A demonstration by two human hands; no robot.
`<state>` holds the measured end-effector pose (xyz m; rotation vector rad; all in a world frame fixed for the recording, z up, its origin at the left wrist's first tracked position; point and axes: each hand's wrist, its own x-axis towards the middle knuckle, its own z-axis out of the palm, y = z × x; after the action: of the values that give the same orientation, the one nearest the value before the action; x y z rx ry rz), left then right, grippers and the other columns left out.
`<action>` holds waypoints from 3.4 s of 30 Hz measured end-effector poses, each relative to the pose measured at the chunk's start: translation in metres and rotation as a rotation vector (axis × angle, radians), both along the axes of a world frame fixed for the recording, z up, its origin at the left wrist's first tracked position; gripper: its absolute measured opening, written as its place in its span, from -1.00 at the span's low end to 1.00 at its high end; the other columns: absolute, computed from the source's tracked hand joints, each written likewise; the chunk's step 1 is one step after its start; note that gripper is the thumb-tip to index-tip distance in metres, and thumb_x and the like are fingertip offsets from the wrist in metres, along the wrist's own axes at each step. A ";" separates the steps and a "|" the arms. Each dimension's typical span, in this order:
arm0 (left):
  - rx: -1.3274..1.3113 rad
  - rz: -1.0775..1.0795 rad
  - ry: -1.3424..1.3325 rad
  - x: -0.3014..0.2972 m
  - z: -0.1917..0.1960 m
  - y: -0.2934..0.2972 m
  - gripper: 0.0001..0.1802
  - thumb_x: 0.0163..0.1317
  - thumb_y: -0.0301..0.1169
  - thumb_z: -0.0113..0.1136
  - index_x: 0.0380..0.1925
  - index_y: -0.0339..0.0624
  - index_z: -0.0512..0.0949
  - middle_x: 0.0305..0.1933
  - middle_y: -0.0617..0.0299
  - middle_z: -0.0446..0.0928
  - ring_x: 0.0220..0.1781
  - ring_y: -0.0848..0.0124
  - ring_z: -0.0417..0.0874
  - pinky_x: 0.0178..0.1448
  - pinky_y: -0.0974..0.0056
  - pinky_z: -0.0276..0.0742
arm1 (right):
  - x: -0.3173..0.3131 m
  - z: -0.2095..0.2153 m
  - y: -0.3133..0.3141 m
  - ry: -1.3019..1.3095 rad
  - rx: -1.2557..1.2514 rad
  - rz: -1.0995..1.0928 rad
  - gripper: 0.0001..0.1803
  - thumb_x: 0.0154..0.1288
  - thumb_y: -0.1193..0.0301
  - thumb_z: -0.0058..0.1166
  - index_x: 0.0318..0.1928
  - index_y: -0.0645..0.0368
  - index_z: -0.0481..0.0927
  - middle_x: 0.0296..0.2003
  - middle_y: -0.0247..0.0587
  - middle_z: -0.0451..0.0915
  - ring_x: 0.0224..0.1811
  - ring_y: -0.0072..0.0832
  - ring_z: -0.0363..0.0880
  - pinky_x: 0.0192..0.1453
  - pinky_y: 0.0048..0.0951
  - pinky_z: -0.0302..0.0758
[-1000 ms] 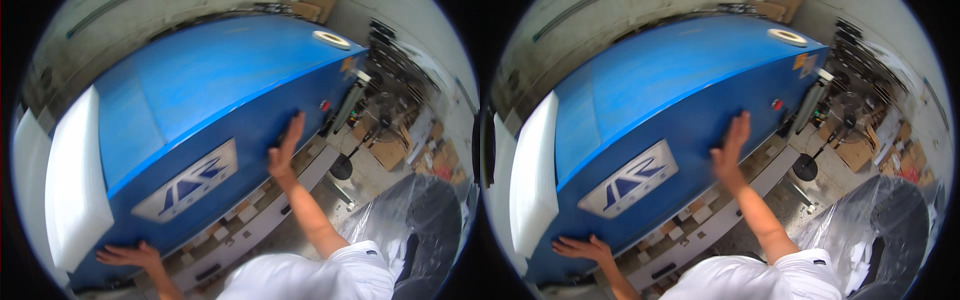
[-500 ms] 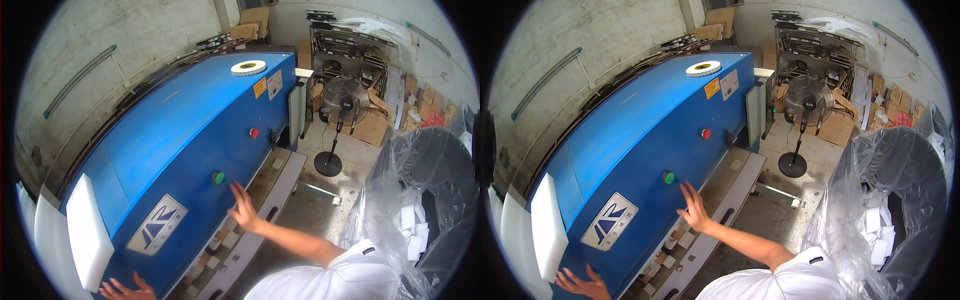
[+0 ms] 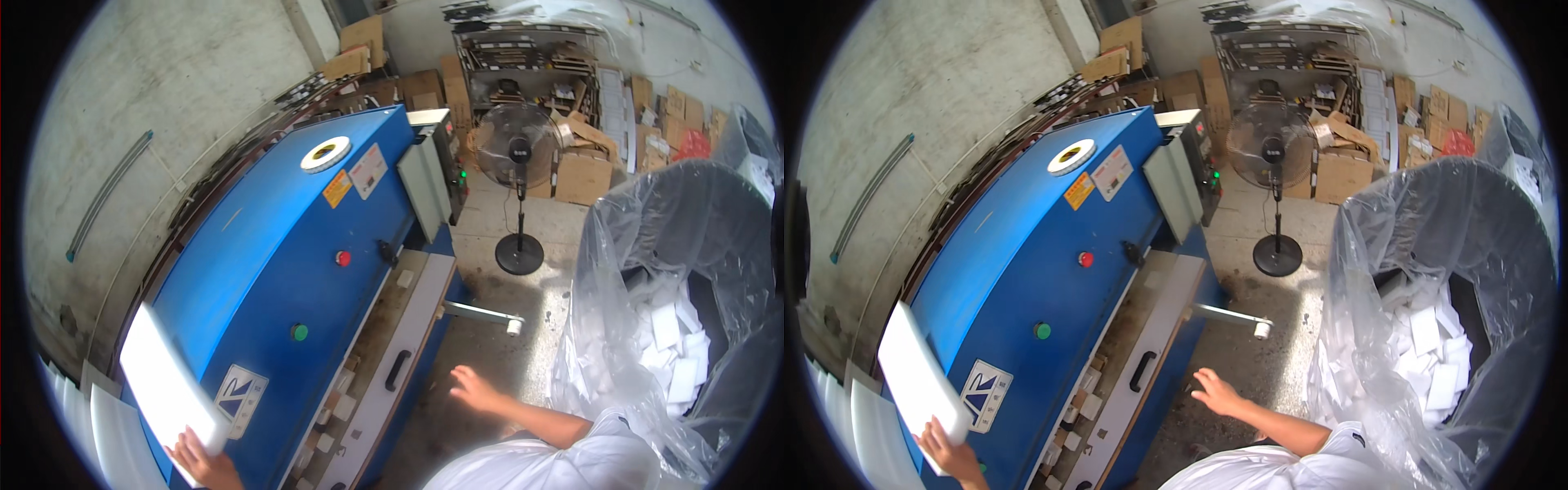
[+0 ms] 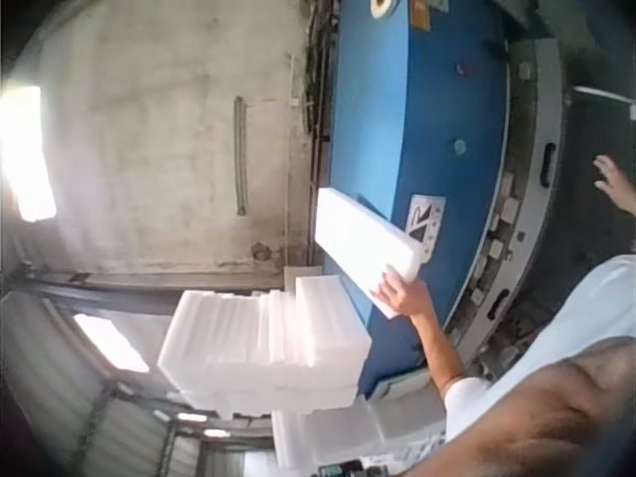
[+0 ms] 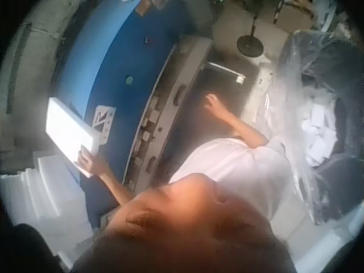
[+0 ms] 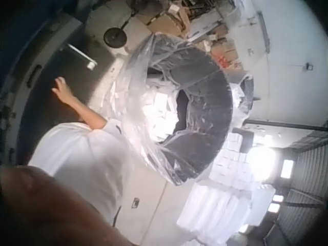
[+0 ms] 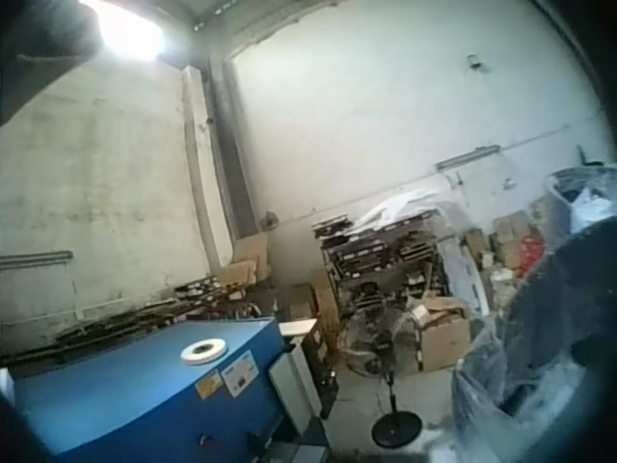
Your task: The person repeatedly picks up white rectangular foam sheets from a stack and places them into a blue industrial machine. After the machine processes each sheet, the person removes it and places it into a large plastic-lined bin. The task involves a continuous cycle of feeding and collecting foam sheets.
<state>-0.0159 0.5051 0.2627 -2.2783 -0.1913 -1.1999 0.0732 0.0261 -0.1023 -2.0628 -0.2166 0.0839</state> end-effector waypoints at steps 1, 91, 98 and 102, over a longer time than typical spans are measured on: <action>0.023 -0.106 0.009 0.008 -0.009 -0.017 -0.32 -0.05 -0.56 0.37 0.19 -0.27 0.46 0.04 -0.10 0.51 0.23 -0.07 0.45 0.37 -0.26 0.31 | 0.005 -0.001 -0.010 -0.013 0.019 -0.027 -0.36 0.39 0.10 0.07 0.32 0.24 0.34 0.35 0.08 0.24 0.31 0.04 0.37 0.34 -0.12 0.40; -1.486 -0.301 -0.074 -0.006 -0.481 0.178 -0.63 0.30 -0.37 0.13 0.03 -0.38 0.50 0.20 -0.12 0.46 0.16 0.02 0.46 0.30 -0.01 0.33 | 0.241 -0.111 0.342 -0.602 -0.065 0.222 -0.62 0.36 0.31 0.09 0.14 0.16 0.54 0.10 -0.02 0.55 0.23 -0.11 0.44 0.29 -0.08 0.37; -1.720 -0.557 -0.385 -0.065 -0.439 0.085 -0.69 0.17 -0.36 0.16 -0.14 -0.34 0.53 0.13 -0.06 0.44 0.13 0.11 0.44 0.28 0.00 0.32 | 0.106 -0.044 0.243 -0.115 0.651 0.031 -0.76 0.25 0.46 0.05 -0.09 0.15 0.67 0.08 -0.07 0.59 0.27 -0.21 0.45 0.36 -0.22 0.32; -1.685 -0.590 -0.151 -0.046 -0.420 -0.044 -0.72 0.02 -0.45 0.16 -0.21 -0.24 0.52 0.24 -0.01 0.34 0.24 0.10 0.40 0.38 0.00 0.24 | 0.035 -0.033 0.075 -0.091 0.773 -0.345 -0.79 0.02 0.59 0.00 -0.30 0.23 0.62 0.22 0.00 0.51 0.34 -0.21 0.39 0.41 -0.25 0.27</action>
<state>-0.0624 0.4615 -0.1574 -3.8230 -0.9138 -1.8724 0.1084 0.1006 -0.1348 -1.3060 0.0557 -0.2693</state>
